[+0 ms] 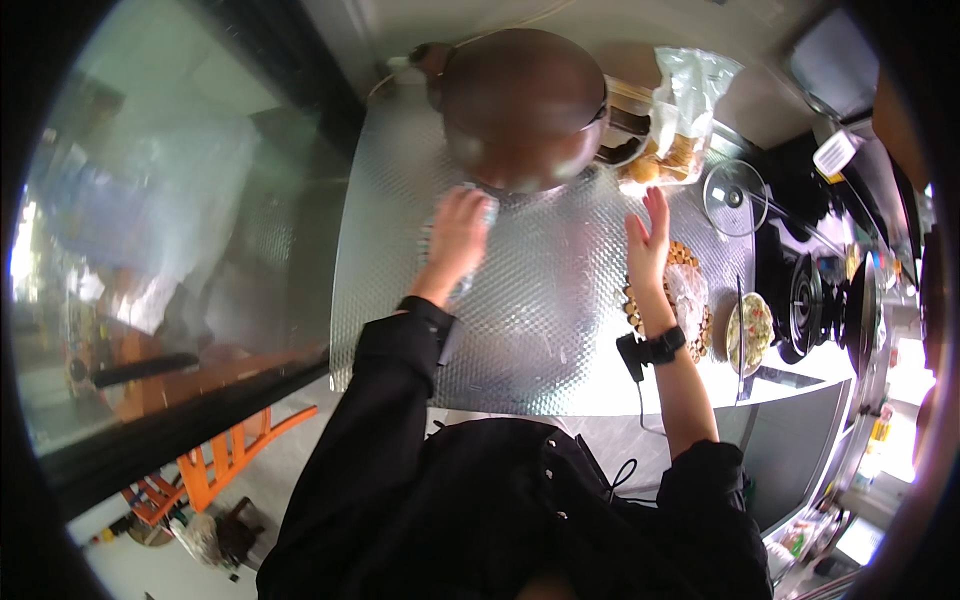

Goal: The person wipes a countertop and table with a cloth, moving a kettle and a bag of bread to access the surface. They then wipe a coffee machine and its drip tray, and clean a microwave door and its surrounding area.

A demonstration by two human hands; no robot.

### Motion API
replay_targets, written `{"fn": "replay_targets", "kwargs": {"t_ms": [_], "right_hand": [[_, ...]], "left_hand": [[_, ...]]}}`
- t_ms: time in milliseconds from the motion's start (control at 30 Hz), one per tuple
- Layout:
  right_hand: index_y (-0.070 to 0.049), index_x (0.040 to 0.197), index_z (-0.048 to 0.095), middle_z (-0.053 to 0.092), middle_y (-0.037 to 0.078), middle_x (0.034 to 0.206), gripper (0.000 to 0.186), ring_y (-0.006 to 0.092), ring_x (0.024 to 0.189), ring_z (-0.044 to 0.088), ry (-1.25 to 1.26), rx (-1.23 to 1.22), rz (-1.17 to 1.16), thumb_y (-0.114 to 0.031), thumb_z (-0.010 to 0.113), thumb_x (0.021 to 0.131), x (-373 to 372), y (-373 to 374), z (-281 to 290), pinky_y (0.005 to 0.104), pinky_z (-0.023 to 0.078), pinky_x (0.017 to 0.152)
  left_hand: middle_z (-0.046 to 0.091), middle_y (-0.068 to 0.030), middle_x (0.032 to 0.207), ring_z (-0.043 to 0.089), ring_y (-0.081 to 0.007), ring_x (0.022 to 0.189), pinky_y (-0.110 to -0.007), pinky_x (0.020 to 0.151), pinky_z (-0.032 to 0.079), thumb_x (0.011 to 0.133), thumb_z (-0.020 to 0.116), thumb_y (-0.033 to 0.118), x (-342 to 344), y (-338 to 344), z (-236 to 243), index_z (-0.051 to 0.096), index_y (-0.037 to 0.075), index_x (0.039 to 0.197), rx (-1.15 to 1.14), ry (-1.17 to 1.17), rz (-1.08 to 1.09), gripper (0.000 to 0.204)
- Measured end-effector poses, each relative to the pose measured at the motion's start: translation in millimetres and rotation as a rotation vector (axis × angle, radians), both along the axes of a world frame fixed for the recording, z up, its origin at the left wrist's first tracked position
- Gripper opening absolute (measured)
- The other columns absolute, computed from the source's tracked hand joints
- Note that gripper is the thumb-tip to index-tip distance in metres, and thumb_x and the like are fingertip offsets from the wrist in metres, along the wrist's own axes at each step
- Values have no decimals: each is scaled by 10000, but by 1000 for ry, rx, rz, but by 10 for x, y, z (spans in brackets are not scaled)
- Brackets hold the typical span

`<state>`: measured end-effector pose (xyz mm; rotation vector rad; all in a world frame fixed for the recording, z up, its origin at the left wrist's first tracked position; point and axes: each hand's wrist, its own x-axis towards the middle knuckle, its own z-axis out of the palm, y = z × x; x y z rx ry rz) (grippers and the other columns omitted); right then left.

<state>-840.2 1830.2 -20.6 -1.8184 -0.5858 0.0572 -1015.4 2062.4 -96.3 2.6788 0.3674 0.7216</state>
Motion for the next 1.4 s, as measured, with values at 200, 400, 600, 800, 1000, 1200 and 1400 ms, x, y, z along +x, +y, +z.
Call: {"fn": "replay_targets", "kwargs": {"t_ms": [200,400,600,800,1000,1200,1400], "right_hand": [[-3,1300,429,501,135,1287,451,233,1181,480,39,-23,109,38,503,856,-275,-652,102,323,393,974],[22,1120,572,620,100,1103,267,177,996,582,32,-17,137,-6,504,862,-377,-1204,84,289,449,877],[9,1041,598,627,72,997,179,136,878,582,61,-3,200,-21,503,893,-413,-1599,144,245,459,784],[14,1013,599,618,41,901,150,103,826,561,100,3,184,-21,509,899,-560,-1835,226,216,442,749],[16,1018,596,622,46,948,146,104,821,572,97,-26,183,-17,500,913,-650,-2263,279,219,453,734],[21,1013,592,639,75,949,142,122,813,587,104,-19,29,-36,498,924,-813,-2833,340,232,464,733],[23,1008,600,635,75,938,146,130,839,592,101,14,-169,-34,492,928,-1281,-3232,494,246,476,771]], "left_hand": [[509,-73,1260,401,-287,1259,-404,1034,347,714,587,36,-102,-1111,35,558,84,1163,-69,45,-227,452],[540,-72,1256,480,-227,1207,-381,1022,374,723,466,-87,-1016,-1531,224,561,73,1180,-611,23,-367,494],[571,-122,1184,568,-251,1070,-326,906,450,868,486,-2,-2268,-309,467,537,66,1200,-815,-192,679,342],[554,-127,1169,492,-342,1124,-419,975,394,789,540,-4,-1849,-112,-6,550,63,1133,-4,-13,475,351],[575,-96,1149,511,-301,1124,-405,971,401,732,531,-37,-898,-1036,45,584,58,1050,-138,-77,209,336],[593,-37,1151,515,-218,1151,-372,960,426,710,530,-69,-610,-2504,-13,621,102,1029,-350,8,-219,374],[645,-115,922,621,-258,880,-360,795,480,808,551,8,-574,-4038,223,622,92,994,-1025,345,-806,215]]}}
